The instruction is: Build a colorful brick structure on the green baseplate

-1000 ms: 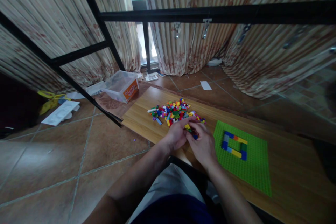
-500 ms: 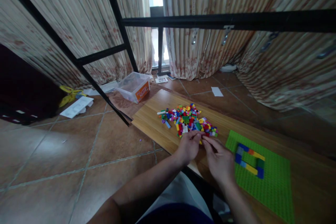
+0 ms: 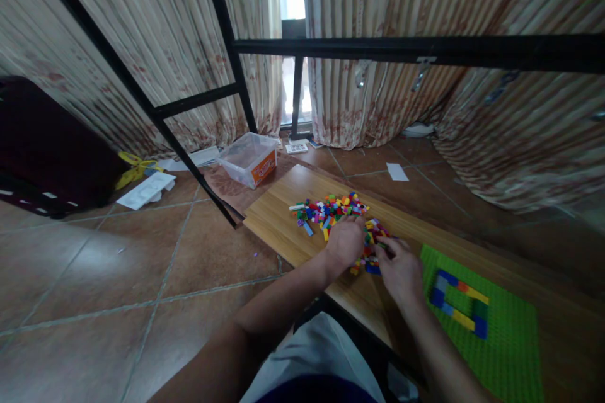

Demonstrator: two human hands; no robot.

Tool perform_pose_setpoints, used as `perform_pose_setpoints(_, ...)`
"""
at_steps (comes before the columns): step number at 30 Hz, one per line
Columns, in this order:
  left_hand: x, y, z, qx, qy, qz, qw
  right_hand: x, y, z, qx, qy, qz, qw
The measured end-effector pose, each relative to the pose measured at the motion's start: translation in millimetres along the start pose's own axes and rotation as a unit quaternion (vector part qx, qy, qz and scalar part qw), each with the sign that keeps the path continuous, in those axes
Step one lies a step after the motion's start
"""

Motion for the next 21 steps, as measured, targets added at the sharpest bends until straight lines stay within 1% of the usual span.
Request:
perform_pose_setpoints(2,-1.3,3,0,-0.022,0.026,0.011,0.999,-4,1,-1,0.01,-0.009,0.005,1.0)
perform_pose_setpoints(4,2.3,1,0,-0.039,0.031,0.009,0.999,-3,1,0,0.02,-0.009,0.0,1.0)
perform_pose_setpoints(6,13.2,-3,2,-0.049,0.037,-0.009,0.998,1,-1,1,0.026,-0.007,-0.014,1.0)
perform_pose_setpoints(8,32.0,-12,12,-0.039,0.058,-0.051,0.996,8,-4,2,0.027,-0.001,-0.033,0.999)
perform_pose_setpoints(10,56.7,-23,32,0.012,0.086,-0.117,0.989,15,-9,2,0.024,0.009,-0.049,0.998)
perform_pose_setpoints(11,68.5,-30,45,0.05,0.098,-0.146,0.983,18,-11,2,0.023,0.014,-0.052,0.998)
perform_pose_setpoints(12,78.2,-36,58,0.085,0.109,-0.164,0.977,20,-13,2,0.025,0.019,-0.053,0.998)
perform_pose_setpoints(14,91.5,-45,82,0.145,0.122,-0.179,0.966,22,-18,3,0.029,0.029,-0.052,0.998)
perform_pose_setpoints(16,95.2,-49,102,0.187,0.107,-0.166,0.962,21,-22,4,0.031,0.043,-0.051,0.997)
perform_pose_setpoints(17,94.0,-50,110,0.201,0.088,-0.153,0.964,21,-23,5,0.03,0.05,-0.051,0.997)
perform_pose_setpoints(19,89.3,-52,119,0.212,0.044,-0.133,0.967,19,-25,7,0.026,0.063,-0.047,0.997)
perform_pose_setpoints(21,85.9,-54,123,0.212,0.003,-0.137,0.968,18,-26,9,0.023,0.077,-0.042,0.996)
Point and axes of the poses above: each hand's wrist, its own y-axis towards the middle knuckle, its own x-axis out of the back of the hand, z = x × y, the point moved 7 cm from there along y, towards the middle knuckle, and after that the axes turned 7 degrees about -x, right-handed, at the moved point
